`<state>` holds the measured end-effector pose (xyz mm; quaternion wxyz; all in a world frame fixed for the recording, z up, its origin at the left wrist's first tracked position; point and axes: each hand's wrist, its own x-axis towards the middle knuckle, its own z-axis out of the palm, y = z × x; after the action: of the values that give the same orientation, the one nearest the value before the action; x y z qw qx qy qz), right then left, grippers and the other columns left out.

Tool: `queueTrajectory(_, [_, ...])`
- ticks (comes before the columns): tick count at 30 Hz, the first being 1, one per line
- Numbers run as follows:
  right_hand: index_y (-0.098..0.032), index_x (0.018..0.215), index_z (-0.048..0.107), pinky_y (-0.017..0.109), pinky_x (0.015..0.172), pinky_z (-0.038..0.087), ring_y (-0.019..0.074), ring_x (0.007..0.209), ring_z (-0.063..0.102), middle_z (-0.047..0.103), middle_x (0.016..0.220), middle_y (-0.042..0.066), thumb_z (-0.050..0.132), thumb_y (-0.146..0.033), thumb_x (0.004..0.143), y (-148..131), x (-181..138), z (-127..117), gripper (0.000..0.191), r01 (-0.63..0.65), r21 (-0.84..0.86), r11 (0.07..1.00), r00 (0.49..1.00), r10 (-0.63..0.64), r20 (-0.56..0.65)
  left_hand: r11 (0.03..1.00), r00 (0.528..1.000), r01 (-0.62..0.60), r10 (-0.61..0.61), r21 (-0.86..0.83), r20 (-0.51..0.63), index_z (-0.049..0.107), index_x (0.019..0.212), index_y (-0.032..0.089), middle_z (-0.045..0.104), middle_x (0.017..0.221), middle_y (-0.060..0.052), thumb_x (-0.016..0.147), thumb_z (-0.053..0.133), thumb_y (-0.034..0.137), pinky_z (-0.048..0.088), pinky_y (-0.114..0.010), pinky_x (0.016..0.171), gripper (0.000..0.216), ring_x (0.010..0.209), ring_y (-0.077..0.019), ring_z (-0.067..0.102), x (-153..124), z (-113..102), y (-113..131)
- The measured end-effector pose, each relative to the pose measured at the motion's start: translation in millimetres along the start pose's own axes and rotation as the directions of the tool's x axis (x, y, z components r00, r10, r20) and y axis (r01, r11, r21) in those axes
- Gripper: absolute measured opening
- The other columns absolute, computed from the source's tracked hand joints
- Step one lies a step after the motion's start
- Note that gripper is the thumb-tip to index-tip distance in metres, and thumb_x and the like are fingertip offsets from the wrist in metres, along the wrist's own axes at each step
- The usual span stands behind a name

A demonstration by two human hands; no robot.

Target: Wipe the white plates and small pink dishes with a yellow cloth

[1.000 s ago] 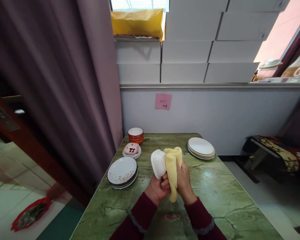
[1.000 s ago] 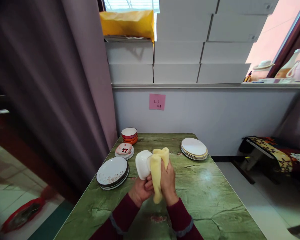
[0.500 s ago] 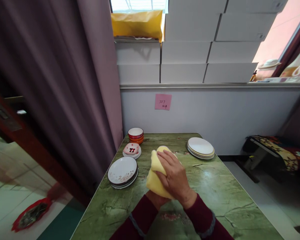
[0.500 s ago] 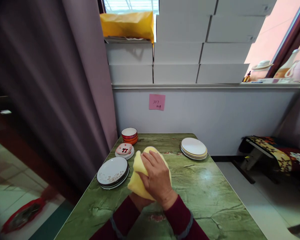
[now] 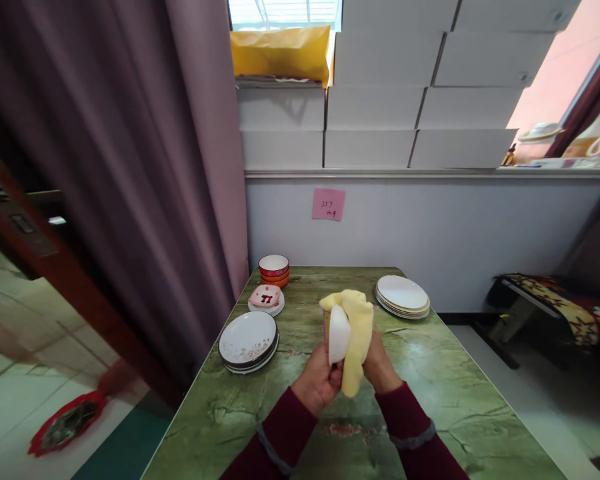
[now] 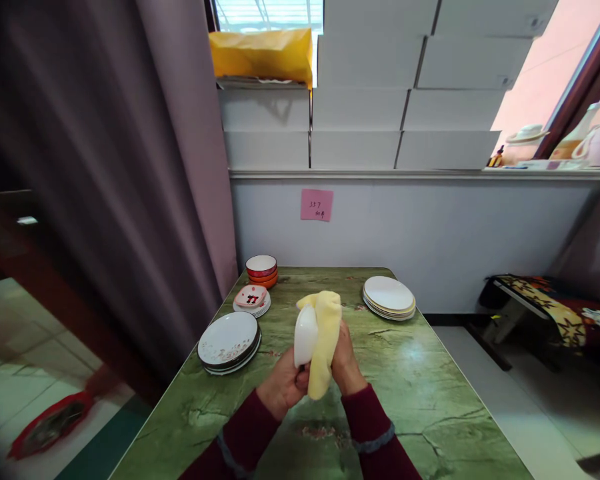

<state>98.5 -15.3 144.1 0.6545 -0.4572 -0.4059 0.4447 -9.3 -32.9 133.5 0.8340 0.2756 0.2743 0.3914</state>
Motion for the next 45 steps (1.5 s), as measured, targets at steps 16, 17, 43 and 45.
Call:
queueTrajectory(16, [-0.019,0.107,0.073,0.045,0.08,0.055,0.0288,0.089,0.07,0.075,0.081,0.01,0.014,-0.073,0.092,-16,-58,-8,0.081,-0.024,0.143,0.99,0.989,0.002,0.15,0.53,0.695,-0.341,0.698,0.776,-0.171,0.06,0.087,0.02,0.066,0.084,-0.004,0.084,0.058,0.041,0.043,-0.031,0.074,0.02,0.079,-0.0205,0.06,-4,-2,16])
queueTrajectory(17, [-0.019,0.108,0.072,0.045,0.079,0.055,0.0288,0.088,0.07,0.075,0.081,0.01,0.019,-0.073,0.092,-16,-61,-11,0.078,-0.032,0.145,0.989,0.988,0.01,0.151,0.481,0.685,-0.331,0.714,0.812,-0.144,0.059,0.086,0.021,0.066,0.083,-0.003,0.086,0.056,0.039,0.042,-0.031,0.074,0.018,0.078,-0.0203,0.059,-6,-1,18])
queueTrajectory(43, [-0.017,0.107,0.066,0.035,0.07,0.055,0.0264,0.081,0.07,0.075,0.092,0.007,0.085,-0.046,0.06,31,-71,-35,0.058,-0.172,-0.079,0.982,0.971,0.155,-0.18,0.269,0.842,-0.327,0.518,0.906,0.151,0.067,0.114,0.02,0.072,0.115,-0.011,0.087,0.047,0.021,0.046,-0.035,0.095,0.034,0.107,-0.0246,0.064,-34,-11,-4])
queueTrajectory(45, [-0.02,0.109,0.066,0.036,0.073,0.054,0.0263,0.084,0.069,0.075,0.094,0.005,0.084,-0.043,0.061,29,-67,-48,0.056,-0.054,-0.273,0.96,0.992,0.021,-0.125,0.2,0.89,-0.348,0.378,0.916,0.255,0.069,0.112,0.025,0.075,0.108,-0.007,0.085,0.052,0.022,0.049,-0.032,0.088,0.032,0.098,-0.0233,0.067,-41,-5,7])
